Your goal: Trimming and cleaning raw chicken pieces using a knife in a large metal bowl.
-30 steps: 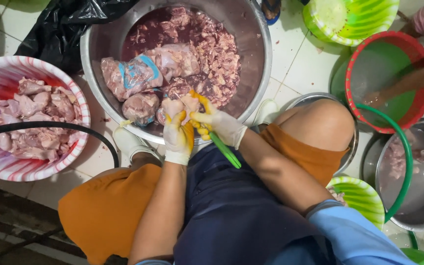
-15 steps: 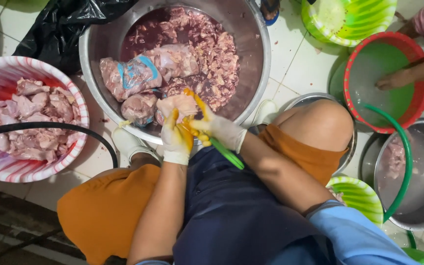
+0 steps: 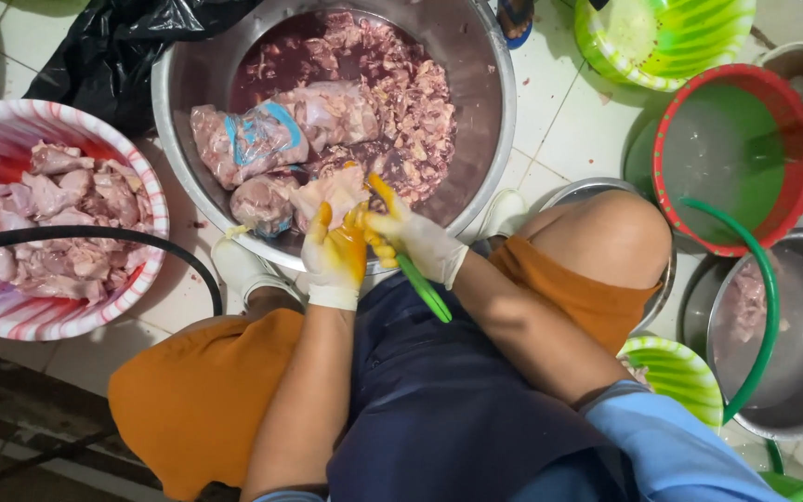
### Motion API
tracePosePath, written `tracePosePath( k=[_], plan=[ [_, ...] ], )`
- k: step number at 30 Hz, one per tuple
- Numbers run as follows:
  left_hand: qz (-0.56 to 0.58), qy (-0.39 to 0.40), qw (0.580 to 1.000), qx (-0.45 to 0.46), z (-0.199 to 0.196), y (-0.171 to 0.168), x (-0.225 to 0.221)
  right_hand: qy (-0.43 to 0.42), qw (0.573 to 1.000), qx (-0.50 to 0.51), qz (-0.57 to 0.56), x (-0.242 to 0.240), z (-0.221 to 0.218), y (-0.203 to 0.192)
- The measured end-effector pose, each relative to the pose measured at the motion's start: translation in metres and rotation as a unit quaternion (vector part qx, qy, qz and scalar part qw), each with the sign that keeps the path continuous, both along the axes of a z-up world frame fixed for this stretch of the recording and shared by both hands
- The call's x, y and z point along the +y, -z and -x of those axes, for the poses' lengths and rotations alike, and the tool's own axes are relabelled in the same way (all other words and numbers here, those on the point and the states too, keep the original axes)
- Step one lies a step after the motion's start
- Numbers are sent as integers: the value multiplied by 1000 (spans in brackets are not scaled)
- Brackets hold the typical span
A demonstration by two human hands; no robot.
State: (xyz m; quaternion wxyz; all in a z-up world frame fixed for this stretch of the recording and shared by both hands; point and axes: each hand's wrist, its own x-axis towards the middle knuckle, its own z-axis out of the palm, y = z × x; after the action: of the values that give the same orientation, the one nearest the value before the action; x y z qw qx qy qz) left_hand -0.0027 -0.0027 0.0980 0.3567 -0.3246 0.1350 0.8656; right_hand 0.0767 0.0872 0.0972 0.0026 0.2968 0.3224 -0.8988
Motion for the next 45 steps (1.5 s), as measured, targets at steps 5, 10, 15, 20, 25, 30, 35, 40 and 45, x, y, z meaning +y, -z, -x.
tracePosePath(
  k=[5, 10, 15, 20, 25, 30, 35, 40, 45],
  plan=[
    [8, -8, 1000, 26, 6, -52, -3, -6, 999, -7, -38, 2, 3, 18],
    [-20, -9, 1000, -21, 7, 11, -3, 34, 999, -8, -28, 36, -8, 54],
    [-9, -15, 1000, -7, 9, -17, 1, 4, 996, 4, -84, 18, -8, 0],
    [-12, 9, 1000, -24, 4, 0, -2, -30, 997, 17, -70, -1, 1, -4],
    [-47, -17, 998, -30, 10, 18, -3, 2, 999, 4, -39, 14, -4, 14],
    [-60, -12, 997, -54, 13, 20, -8, 14, 998, 8, -62, 20, -5, 12],
    [-68, -6, 997, -46, 13, 18, -8, -18, 996, 42, -73, 12, -6, -11],
    [-34, -9, 998, -50, 9, -20, -3, 1, 995, 27, -94, 2, -1, -8],
    [-34, -12, 998, -52, 10, 8, -7, 42, 995, 3, -85, 3, 0, 3]
  ],
)
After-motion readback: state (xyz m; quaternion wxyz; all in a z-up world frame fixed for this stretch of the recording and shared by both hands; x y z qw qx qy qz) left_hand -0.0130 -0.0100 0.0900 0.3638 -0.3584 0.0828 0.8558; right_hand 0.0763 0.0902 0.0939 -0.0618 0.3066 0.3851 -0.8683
